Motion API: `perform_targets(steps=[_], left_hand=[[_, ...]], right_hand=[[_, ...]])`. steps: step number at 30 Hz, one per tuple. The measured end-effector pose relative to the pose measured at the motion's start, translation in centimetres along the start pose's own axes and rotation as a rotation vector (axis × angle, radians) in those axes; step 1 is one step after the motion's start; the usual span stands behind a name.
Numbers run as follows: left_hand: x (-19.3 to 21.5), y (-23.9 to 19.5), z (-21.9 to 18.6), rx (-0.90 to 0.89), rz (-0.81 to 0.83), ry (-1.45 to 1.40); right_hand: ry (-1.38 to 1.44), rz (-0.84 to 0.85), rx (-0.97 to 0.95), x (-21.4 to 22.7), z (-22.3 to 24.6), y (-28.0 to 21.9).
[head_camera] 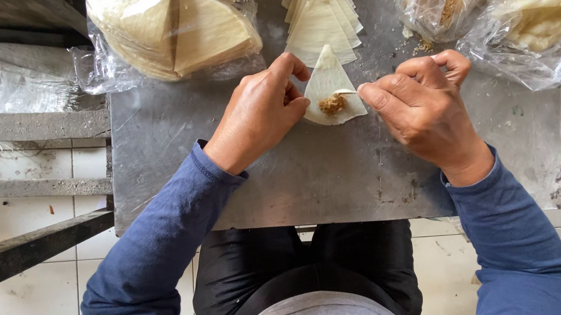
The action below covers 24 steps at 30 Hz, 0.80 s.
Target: The person scoops a grainy filling onto triangular wrappers and folds them into rolls. The person repeats this process multiple times, placing each completed roll into a nearby container.
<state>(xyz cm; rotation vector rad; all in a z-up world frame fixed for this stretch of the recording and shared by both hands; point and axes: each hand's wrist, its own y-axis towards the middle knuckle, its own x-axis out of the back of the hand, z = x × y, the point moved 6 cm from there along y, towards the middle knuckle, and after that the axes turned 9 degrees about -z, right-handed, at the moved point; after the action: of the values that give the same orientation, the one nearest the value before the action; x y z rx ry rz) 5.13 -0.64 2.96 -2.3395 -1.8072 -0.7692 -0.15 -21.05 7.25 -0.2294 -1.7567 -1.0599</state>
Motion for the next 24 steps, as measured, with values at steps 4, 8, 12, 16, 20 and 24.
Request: perform_targets(steps=[4,8,12,16,20,24], left_hand=[[0.0,-0.1,0.1,-0.014,-0.006,0.004],[-0.1,0.0,0.1,0.013,0.001,0.008],[0.0,-0.1,-0.2,0.010,0.000,0.010],[-0.3,0.1,0.0,0.056,0.030,0.019],[-0.3,0.0,-0.1,0.026,0.013,0.020],[-0.5,0.1,-0.1,0.012,0.002,0.018]], right_hand=[[0.012,0.000,0.018,-0.3,0.6,0.2],[0.018,-0.018,0.030,-0.3,1.0,0.3],[-0.018,-0.006,0.064,-1.3,1.2,-0.4],[-0.139,-0.142,0.024,-1.6,-1.3,-2.4],[-0.336,-0.245,-0.184,-1.0,-7.9,-4.9],[-0.437,-0.199,-0.346,-0.8,-12.3,-7.0]])
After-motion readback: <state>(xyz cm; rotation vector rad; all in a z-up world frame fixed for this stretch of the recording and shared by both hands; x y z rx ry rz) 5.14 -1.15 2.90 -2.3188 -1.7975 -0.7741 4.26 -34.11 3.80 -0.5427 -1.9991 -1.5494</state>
